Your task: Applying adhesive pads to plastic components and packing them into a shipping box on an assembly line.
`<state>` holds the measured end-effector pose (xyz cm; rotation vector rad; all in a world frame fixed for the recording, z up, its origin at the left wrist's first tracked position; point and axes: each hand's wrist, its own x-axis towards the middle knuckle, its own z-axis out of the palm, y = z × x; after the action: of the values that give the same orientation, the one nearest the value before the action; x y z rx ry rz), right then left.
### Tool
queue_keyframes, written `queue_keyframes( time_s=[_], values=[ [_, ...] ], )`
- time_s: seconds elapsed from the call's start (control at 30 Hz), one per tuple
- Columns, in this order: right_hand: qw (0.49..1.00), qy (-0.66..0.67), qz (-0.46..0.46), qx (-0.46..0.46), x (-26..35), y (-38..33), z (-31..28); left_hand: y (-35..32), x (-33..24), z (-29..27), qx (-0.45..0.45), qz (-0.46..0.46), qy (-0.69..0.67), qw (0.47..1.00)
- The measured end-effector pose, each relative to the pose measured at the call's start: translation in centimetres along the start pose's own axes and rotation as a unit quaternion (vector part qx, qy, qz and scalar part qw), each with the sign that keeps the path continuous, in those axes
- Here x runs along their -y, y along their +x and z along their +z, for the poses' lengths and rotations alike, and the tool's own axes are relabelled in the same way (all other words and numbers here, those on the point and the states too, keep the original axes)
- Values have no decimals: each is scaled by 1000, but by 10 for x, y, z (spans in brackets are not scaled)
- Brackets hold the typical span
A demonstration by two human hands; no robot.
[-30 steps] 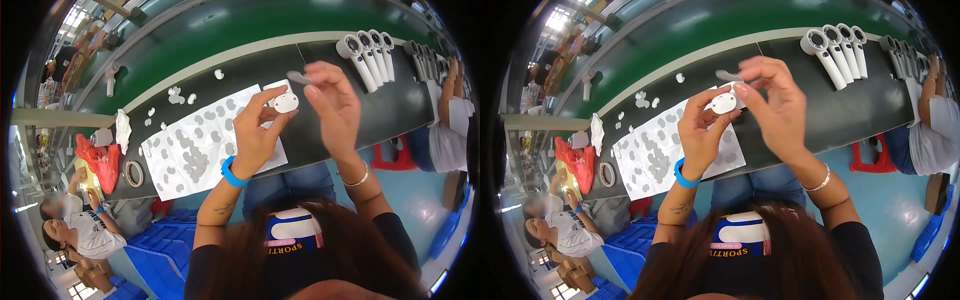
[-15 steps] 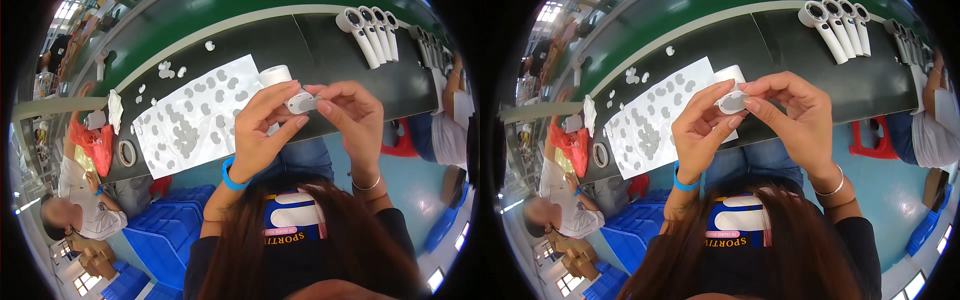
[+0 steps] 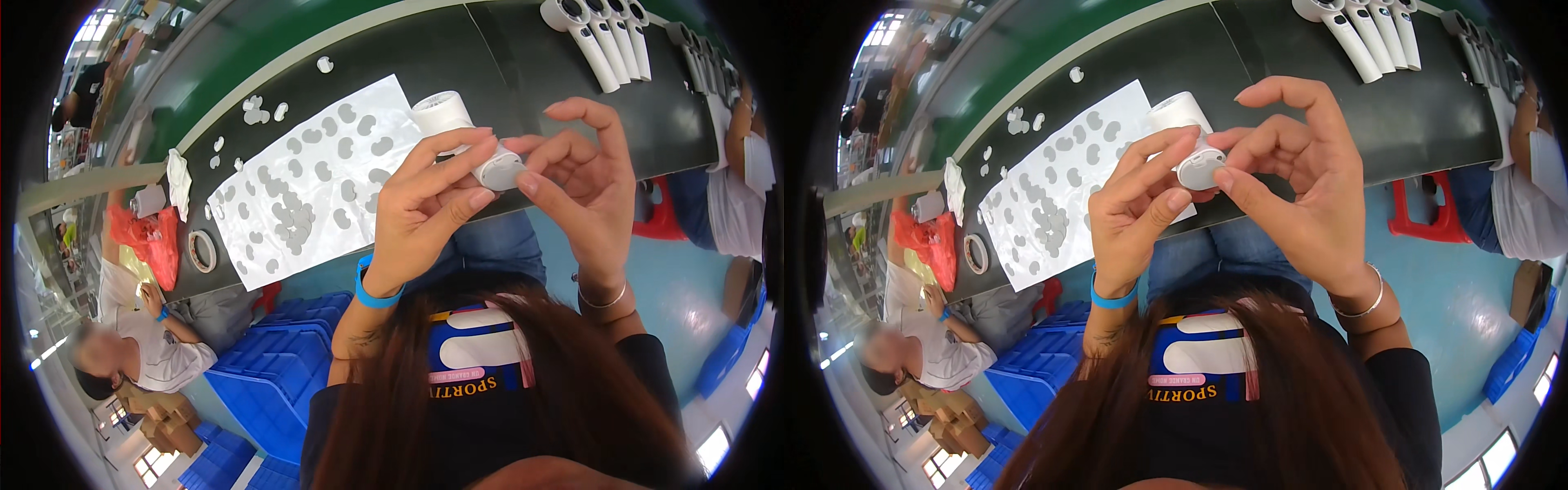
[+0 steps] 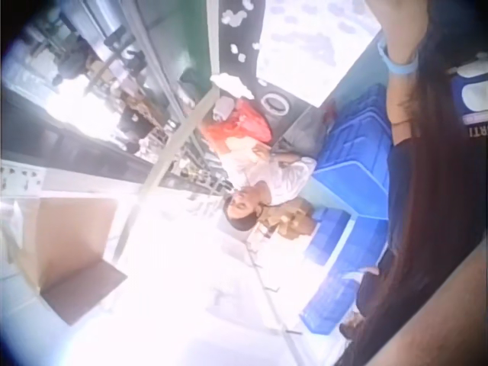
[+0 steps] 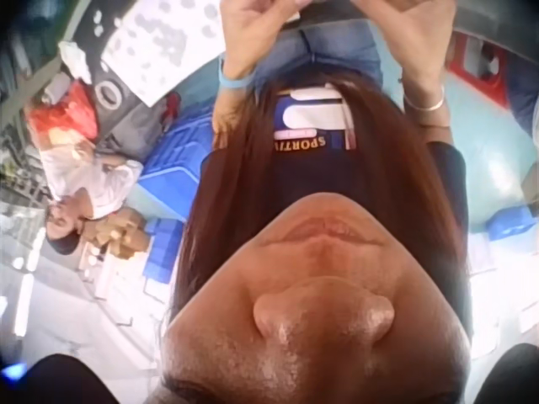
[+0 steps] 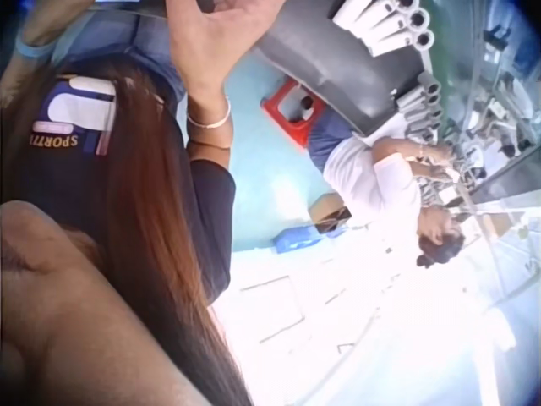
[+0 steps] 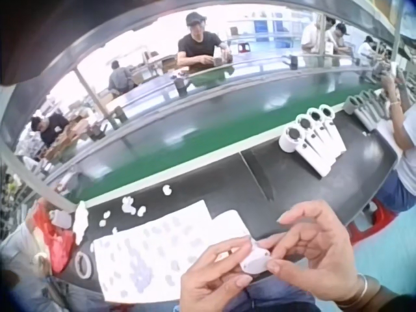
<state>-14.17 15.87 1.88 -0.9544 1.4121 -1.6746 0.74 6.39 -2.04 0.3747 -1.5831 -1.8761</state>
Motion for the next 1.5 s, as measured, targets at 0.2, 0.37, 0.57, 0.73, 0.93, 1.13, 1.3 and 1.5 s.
queue_keyframes(
  time_s=[0.2,0.37,0.57,0.73,0.93,1.13,1.3,1.5],
  values=[
    [1000,-7,-8,-3,0,0,0,1,-4,2,-6,-12,14,1000],
    [1000,-20,-7,9,-1,0,-1,-1,-3,2,-19,-20,7,1000],
    [1000,-19,1,9,2,1,-1,1,-4,2,-18,-19,13,1000],
    [1000,-23,2,8,1,1,0,1,-3,1,-19,-21,11,1000],
    [999,-33,-1,4,1,1,0,2,-3,1,-17,-18,13,1000],
    [1000,-28,0,5,0,1,0,1,-3,0,-5,-23,-14,1000],
    [999,-32,-1,3,-1,1,1,1,-2,-1,-7,-27,-16,999],
    [999,-47,-1,3,1,1,1,1,-3,0,-9,-26,-14,1000]
  ],
)
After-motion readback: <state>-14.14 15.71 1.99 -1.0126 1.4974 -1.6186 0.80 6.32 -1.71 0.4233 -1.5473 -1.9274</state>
